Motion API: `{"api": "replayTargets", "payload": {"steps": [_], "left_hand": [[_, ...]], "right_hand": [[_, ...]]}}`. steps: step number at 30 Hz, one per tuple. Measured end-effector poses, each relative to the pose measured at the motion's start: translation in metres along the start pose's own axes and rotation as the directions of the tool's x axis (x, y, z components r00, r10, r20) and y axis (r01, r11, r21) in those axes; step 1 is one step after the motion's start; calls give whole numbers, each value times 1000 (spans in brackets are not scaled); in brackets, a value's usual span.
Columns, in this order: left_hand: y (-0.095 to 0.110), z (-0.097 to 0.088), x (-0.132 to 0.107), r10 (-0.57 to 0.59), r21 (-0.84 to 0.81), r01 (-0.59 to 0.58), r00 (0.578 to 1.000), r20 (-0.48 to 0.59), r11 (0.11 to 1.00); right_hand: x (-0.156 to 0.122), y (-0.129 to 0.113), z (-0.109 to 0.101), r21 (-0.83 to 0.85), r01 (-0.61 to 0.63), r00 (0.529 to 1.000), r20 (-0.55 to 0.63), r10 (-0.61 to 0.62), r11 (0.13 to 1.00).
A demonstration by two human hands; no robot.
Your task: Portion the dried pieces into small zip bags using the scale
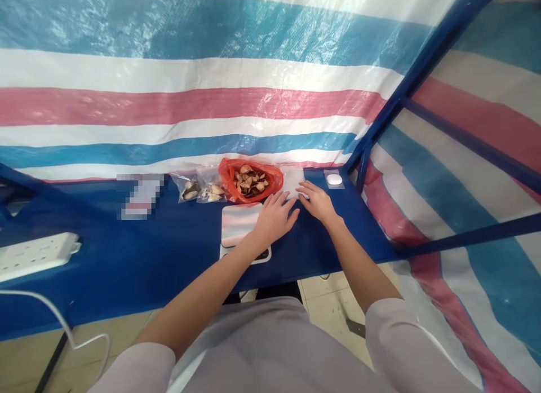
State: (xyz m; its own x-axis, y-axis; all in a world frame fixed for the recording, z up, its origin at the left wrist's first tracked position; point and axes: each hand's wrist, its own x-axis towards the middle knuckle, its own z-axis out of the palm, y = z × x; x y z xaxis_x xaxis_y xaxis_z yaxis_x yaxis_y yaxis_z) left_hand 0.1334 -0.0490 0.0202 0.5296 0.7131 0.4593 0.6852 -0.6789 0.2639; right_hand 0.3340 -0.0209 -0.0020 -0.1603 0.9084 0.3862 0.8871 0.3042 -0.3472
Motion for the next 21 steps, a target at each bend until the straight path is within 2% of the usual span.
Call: {"api": "replayTargets", "payload": {"steps": [3,6,10,13,17,21], "left_hand": [[-10,-20,-13,-33,-14,32,999,-21,999],[-28,-37,-27,-83,-4,83,995,-55,997],[-65,-57,-50,-164,15,167,979,-119,986],[-97,-70,-73,-240,41,248,960,-144,968],[-134,-79,-103,-362,90,379,918,-165,921],[-153,-78,-121,-412,160,420,908,-79,894]], "right_hand": [[-16,-21,6,11,-6,999,38,6,1000],[-25,-40,15,-6,-2,997,76,2,1000],[-30,-56,29,-55,9,996,92,-4,998],[-31,-61,39,-75,-1,999,46,4,997],[-34,-62,50,-83,-19,999,-41,16,996],[-37,-63,58,-106,-28,998,-53,23,994]]}}
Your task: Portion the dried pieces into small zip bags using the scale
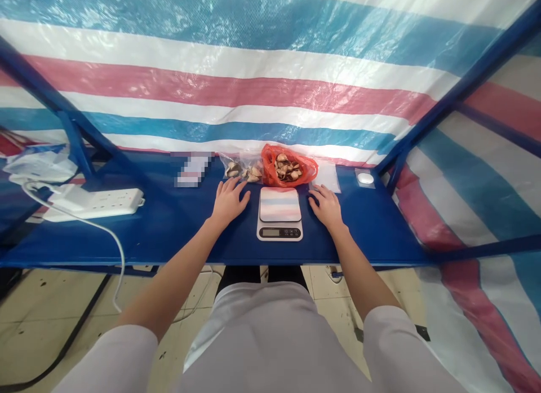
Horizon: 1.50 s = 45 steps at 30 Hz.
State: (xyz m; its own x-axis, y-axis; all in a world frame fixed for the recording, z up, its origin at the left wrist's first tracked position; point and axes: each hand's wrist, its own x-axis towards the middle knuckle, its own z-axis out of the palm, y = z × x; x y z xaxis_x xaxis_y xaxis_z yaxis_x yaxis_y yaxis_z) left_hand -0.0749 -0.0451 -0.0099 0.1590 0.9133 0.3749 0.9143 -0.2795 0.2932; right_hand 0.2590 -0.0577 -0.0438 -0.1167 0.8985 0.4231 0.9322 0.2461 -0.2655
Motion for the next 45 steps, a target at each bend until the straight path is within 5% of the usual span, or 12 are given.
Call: {"api": "replayTargets", "payload": {"steps": [12,16,20,26,33,45], "left_hand": [[-5,10,1,-61,173,18,966,250,985],[-6,12,0,-52,143,19,971,231,989],[-10,16,0,-19,58,13,994,106,998],[-16,20,25,134,-51,-136,990,-43,989],[-20,24,63,276,16,-276,961,21,961],[-31,30,82,343,79,-356,929,140,931]], "right_hand": [[3,1,7,-21,-52,988,146,55,998],[3,3,7,-2,-50,987,150,49,999],[2,3,8,6,-44,991,130,42,999],[1,3,12,2,-16,997,82,16,1000],[2,0,9,-3,-24,996,89,24,1000],[3,-2,8,-14,-19,996,86,20,1000]]}}
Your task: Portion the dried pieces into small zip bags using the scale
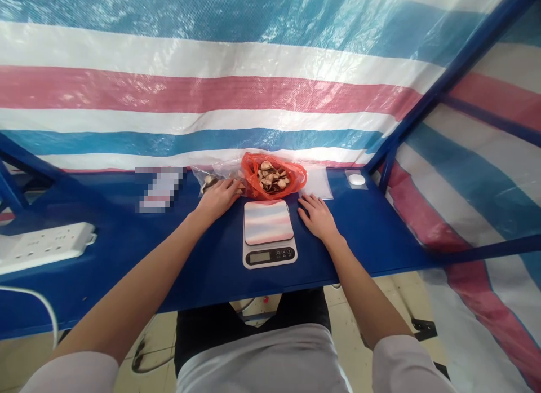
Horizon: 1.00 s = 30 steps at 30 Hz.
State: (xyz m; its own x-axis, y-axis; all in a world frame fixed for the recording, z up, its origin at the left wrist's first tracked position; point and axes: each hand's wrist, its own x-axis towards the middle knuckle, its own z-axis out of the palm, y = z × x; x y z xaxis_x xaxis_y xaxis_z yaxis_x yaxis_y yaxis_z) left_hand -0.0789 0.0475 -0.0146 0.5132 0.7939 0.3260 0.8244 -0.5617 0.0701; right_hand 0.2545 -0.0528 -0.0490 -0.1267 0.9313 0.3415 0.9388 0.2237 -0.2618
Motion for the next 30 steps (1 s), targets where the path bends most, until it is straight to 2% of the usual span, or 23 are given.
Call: {"api": "replayTargets", "payload": {"steps": [8,11,14,17,20,22,24,27,30], "left_hand": [[0,1,0,-47,-77,40,995,-84,996],[3,-3,-2,-90,-135,71,985,-145,988],[6,-10,-5,-180,-254,117,953,-243,960],[9,-19,-9,-311,-408,165,894,-323,898],[15,-29,-14,-481,-594,212,808,-340,776],[22,-34,-16,-588,-733,207,749,-307,647],[29,-39,-18,-654,-847,155,710,-261,508],[41,-45,-20,-690,-944,32,691,-217,329],[54,-53,-22,-690,-989,-70,709,-143,132]], "right_hand": [[0,0,1,7,-4,1000,-15,4,1000],[0,-1,0,3,-4,1000,-11,4,1000],[0,-2,-2,-2,1,1000,-31,-1,1000],[0,-3,-4,-1,5,999,-49,-5,1000],[-1,-5,-6,-1,10,998,-56,-10,1000],[-1,-5,-7,-1,17,997,-75,-17,1000],[-1,-6,-9,1,24,995,-98,-24,1000],[-2,-7,-13,9,37,992,-120,-35,999],[-2,-14,-22,27,47,988,-151,-42,999]]}}
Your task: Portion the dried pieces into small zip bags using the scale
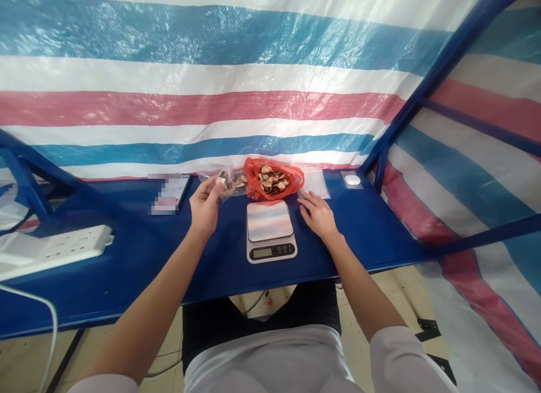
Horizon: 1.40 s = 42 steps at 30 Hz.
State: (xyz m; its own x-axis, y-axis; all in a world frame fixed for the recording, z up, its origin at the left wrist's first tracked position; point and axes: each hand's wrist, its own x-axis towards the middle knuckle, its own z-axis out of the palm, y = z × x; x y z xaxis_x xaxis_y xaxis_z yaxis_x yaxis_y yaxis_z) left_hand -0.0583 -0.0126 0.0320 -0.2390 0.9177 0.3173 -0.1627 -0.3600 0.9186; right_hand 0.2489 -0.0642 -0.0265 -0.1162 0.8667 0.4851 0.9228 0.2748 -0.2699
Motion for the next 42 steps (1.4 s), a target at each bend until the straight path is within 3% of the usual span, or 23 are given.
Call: {"api": "replayTargets", "payload": {"steps": [6,10,13,16,19,28,32,36,39,42], "left_hand": [[12,16,-17,-186,-165,201,977,101,966],[11,28,-27,-268,-200,303,945,186,932],[13,37,-33,-383,-267,445,888,254,855],[19,44,-39,-478,-346,558,828,294,754],[24,48,-42,-529,-402,608,794,300,684],[18,46,-39,-563,-478,625,776,285,618],[15,44,-36,-569,-465,627,774,278,625],[8,35,-31,-574,-407,618,783,239,673],[-2,21,-26,-541,-294,553,831,128,780],[-12,0,-24,-386,-146,388,921,42,910]], "right_hand": [[16,-28,-25,176,-37,998,-50,46,984],[39,-45,-27,388,-63,995,-42,86,919],[58,-53,-17,614,-141,986,20,163,777],[71,-59,-6,832,-190,971,79,227,521],[76,-64,-3,922,-238,955,165,246,305],[73,-67,-8,903,-428,866,395,307,44],[75,-67,-11,894,-448,861,426,279,17],[79,-67,-11,895,-442,867,409,283,61],[83,-66,-6,891,-439,875,393,284,119],[85,-67,1,883,-439,882,387,270,169]]}}
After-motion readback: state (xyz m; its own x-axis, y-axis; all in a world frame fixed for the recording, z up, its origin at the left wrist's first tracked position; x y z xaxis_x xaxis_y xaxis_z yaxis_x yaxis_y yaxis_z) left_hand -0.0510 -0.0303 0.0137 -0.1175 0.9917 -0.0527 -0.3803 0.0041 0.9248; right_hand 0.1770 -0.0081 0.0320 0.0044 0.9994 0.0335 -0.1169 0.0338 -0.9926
